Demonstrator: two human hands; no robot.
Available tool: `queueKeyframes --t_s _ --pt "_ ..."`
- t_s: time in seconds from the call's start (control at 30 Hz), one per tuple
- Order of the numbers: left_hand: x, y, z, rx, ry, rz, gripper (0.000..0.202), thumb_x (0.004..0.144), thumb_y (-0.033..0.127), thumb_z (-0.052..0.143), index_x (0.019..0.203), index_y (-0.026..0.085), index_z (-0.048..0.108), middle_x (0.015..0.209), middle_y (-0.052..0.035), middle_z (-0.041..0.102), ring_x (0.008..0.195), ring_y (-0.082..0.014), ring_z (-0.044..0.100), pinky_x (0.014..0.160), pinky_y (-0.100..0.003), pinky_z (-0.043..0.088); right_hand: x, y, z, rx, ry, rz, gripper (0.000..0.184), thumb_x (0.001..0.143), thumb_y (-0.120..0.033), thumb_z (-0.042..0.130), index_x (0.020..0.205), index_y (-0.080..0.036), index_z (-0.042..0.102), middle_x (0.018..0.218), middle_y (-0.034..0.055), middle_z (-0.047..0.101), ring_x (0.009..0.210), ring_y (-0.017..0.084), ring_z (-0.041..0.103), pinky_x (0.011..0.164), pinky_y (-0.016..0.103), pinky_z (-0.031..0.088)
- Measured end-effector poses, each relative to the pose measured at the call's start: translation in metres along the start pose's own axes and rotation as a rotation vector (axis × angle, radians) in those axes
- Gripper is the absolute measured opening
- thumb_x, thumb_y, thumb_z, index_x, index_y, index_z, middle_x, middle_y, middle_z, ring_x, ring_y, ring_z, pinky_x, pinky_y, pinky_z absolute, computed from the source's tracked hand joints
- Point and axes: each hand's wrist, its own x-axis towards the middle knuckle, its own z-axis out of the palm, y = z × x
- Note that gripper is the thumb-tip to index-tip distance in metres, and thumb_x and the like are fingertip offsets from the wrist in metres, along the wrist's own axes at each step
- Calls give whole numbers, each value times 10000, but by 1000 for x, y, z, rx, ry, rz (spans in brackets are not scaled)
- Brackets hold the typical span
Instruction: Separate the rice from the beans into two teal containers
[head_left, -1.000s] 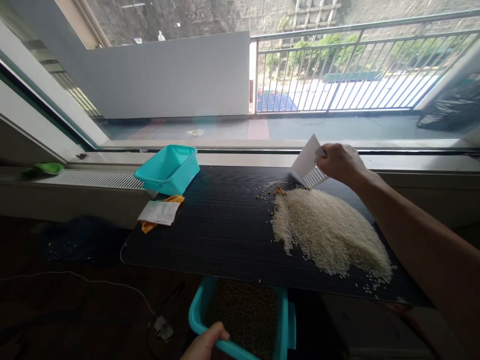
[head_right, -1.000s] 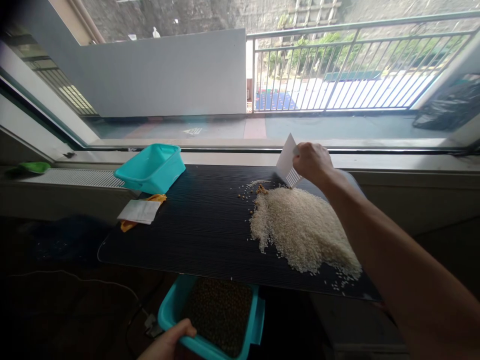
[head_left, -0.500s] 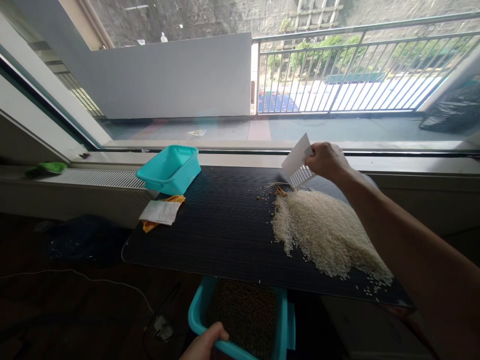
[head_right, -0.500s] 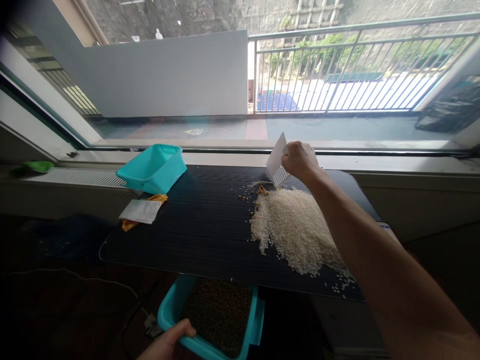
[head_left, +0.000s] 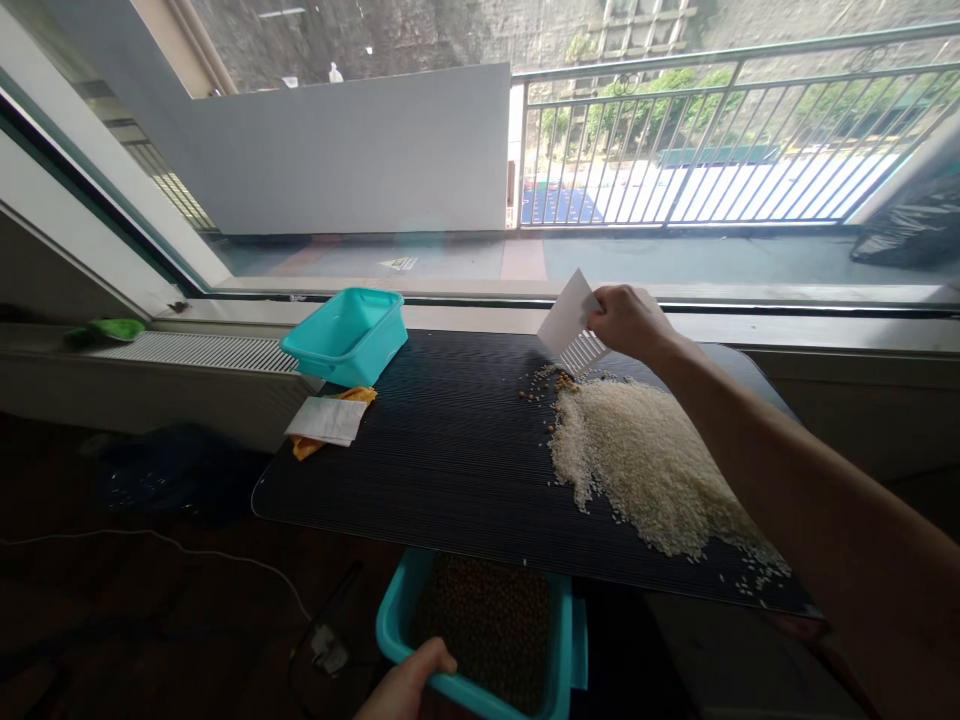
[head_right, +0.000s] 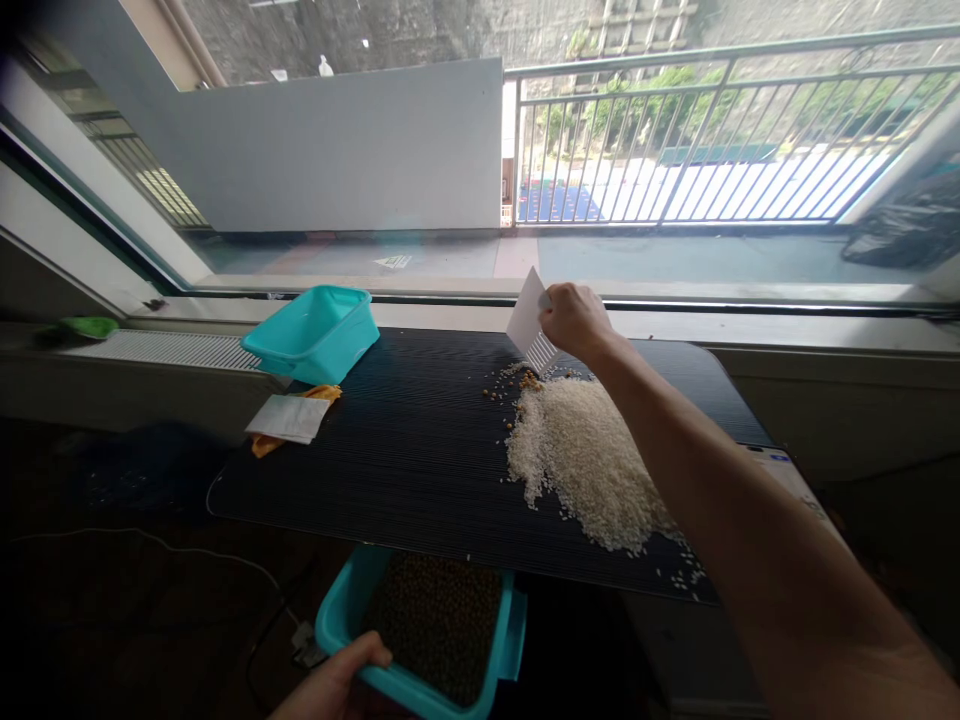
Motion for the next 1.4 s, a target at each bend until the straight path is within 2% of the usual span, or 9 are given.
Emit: queueKeyframes --t_s 0.23,0.4,0.5,0.6,0.77,1.0,1.17,1.27,1.4 --pt "2 -1 -6 20 -19 22 215 760 325 513 620 166 475 615 -111 668 542 -197 639 615 -288 493 -10 -12 -8 -22 -38 -73 212 731 -230 488 843 -130 639 698 69 610 610 126 506 532 270 346" --pt "-3 1 0 59 -64 -42 170 736 288 512 660 137 520 632 -129 673 566 -199 646 596 -260 492 -10 10 -20 -117 -26 -3 257 816 -343 470 917 -136 586 770 33 589 654 108 524 591 279 426" --pt "-4 3 3 57 -45 -45 166 730 276 514 676 121 538 635 -133 673 554 -191 643 590 -251 493 -7 25 -17 -166 -35 51 301 827 -407 459 928 -143 564 830 22 585 702 105 543 644 303 458" --pt "-4 4 4 55 -46 -56 169 726 268 511 674 110 543 638 -146 671 554 -186 642 596 -243 492 -4 29 -11 -184 -42 76 297 822 -399 467 921 -138 571 826 29 592 713 116 551 648 308 454" --pt "-2 1 -1 33 -83 -30 168 725 302 527 673 144 512 610 -105 667 581 -203 648 606 -282 500 -3 18 -6 -165 -28 41 228 799 -268 466 841 -102 617 741 105 608 657 153 549 552 283 395" --pt "1 1 -7 22 -94 -25 149 705 297 551 687 154 514 567 -75 654 591 -217 649 593 -297 501 -2 -6 -2 -137 -50 -23 321 815 -435 458 851 -138 572 760 14 576 643 94 516 595 274 431" --pt "-1 3 -7 15 -94 -24 165 718 309 538 675 151 517 590 -90 660 603 -217 650 594 -292 498 -5 -18 -4 -101 -36 -95 287 816 -346 434 872 -125 607 724 55 591 595 105 493 526 261 370" --pt "-5 6 -2 29 -63 -22 202 737 318 507 657 134 531 621 -117 666 582 -201 647 589 -268 494 -9 -19 -5 -83 -20 -160 309 822 -280 382 944 -144 630 719 79 613 585 116 495 517 270 332" --pt "-9 9 5 59 -20 -47 258 752 308 467 636 99 564 613 -136 661 539 -184 635 554 -242 484 -25 -20 9 -77 -49 -264 355 867 -240 311 1098 -199 578 801 71 634 640 127 530 569 290 371"
